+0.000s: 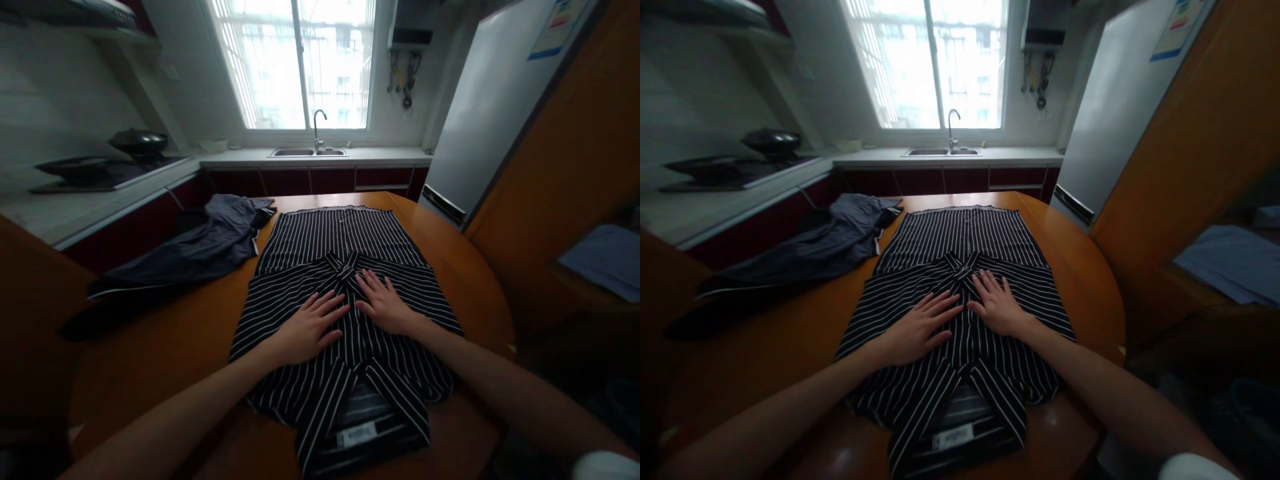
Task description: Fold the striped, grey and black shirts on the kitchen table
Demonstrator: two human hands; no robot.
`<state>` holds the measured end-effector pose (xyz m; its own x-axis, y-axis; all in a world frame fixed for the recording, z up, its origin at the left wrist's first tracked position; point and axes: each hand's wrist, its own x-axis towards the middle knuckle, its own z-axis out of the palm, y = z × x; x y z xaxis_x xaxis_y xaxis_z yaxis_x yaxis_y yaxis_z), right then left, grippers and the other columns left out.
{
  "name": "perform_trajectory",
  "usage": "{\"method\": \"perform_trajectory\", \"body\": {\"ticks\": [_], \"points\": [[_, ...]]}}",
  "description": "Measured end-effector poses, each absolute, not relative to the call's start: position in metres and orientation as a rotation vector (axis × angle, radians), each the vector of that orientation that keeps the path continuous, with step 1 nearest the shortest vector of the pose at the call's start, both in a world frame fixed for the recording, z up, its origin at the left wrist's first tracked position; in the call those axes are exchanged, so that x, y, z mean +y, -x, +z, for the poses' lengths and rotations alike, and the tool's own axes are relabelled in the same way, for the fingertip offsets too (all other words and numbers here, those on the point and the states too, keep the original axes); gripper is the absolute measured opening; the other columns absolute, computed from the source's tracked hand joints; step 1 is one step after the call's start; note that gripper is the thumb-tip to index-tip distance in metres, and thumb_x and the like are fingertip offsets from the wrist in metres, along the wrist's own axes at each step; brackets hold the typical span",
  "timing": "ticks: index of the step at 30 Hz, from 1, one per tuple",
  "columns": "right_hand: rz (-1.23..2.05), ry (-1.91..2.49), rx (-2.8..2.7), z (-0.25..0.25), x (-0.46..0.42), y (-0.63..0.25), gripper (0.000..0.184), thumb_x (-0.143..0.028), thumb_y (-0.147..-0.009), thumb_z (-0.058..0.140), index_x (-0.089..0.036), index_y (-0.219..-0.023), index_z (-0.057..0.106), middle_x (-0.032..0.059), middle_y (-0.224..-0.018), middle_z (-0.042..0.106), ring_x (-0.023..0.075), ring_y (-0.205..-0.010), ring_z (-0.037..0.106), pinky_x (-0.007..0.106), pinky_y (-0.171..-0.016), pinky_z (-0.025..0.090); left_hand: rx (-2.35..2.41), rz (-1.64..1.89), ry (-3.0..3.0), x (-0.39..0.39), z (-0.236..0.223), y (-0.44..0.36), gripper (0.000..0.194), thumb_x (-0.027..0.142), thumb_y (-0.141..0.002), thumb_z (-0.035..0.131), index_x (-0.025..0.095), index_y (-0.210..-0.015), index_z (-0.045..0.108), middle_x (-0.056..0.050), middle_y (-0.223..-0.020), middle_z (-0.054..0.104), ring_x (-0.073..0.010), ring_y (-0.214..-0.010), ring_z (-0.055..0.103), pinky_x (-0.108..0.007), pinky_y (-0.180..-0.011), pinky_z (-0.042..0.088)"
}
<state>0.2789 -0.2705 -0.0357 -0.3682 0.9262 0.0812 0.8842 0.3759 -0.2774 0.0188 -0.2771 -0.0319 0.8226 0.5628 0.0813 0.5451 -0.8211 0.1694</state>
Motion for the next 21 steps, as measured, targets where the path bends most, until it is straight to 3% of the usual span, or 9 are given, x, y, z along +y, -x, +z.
{"method": "perform_trajectory", "body": {"ticks": [10, 15, 21], "points": [[0.115, 1.587, -2.429, -0.053, -0.276, -0.278, 0.065, -0.054, -0.104, 0.028, -0.018, -0.158, 0.031, 0.0136, -0.166, 0.016, 0.0284, -0.155, 0.008, 0.062, -0.12, 0.013, 0.886, 0.181, -2.859, -0.279, -0.033, -0.019, 0.058, 0.053, -0.105, 0.037, 0.036, -0.159, 0.023, -0.001, -0.167, 0.022, -0.0256, -0.154, 0.015, -0.052, -0.124, 0.014], [0.104, 1.462, -2.458, -0.048, -0.282, -0.272, 0.063, -0.052, -0.104, 0.029, -0.02, -0.159, 0.028, 0.0106, -0.166, 0.019, 0.0261, -0.155, 0.008, 0.061, -0.121, 0.008, 0.879, 0.162, -2.857, -0.281, -0.032, -0.02, 0.057, 0.053, -0.105, 0.034, 0.034, -0.159, 0.024, -0.002, -0.167, 0.018, -0.0262, -0.154, 0.013, -0.052, -0.124, 0.014], [0.236, 1.373, -2.605, -0.05, -0.286, -0.269, 0.071, -0.057, -0.103, 0.03, -0.015, -0.159, 0.024, 0.0139, -0.165, 0.019, 0.0267, -0.154, 0.011, 0.059, -0.122, 0.009, 0.882, 0.168, -2.854, -0.279, -0.035, -0.019, 0.057, 0.052, -0.105, 0.036, 0.031, -0.158, 0.029, -0.003, -0.167, 0.02, -0.0251, -0.154, 0.013, -0.05, -0.124, 0.012]]}}
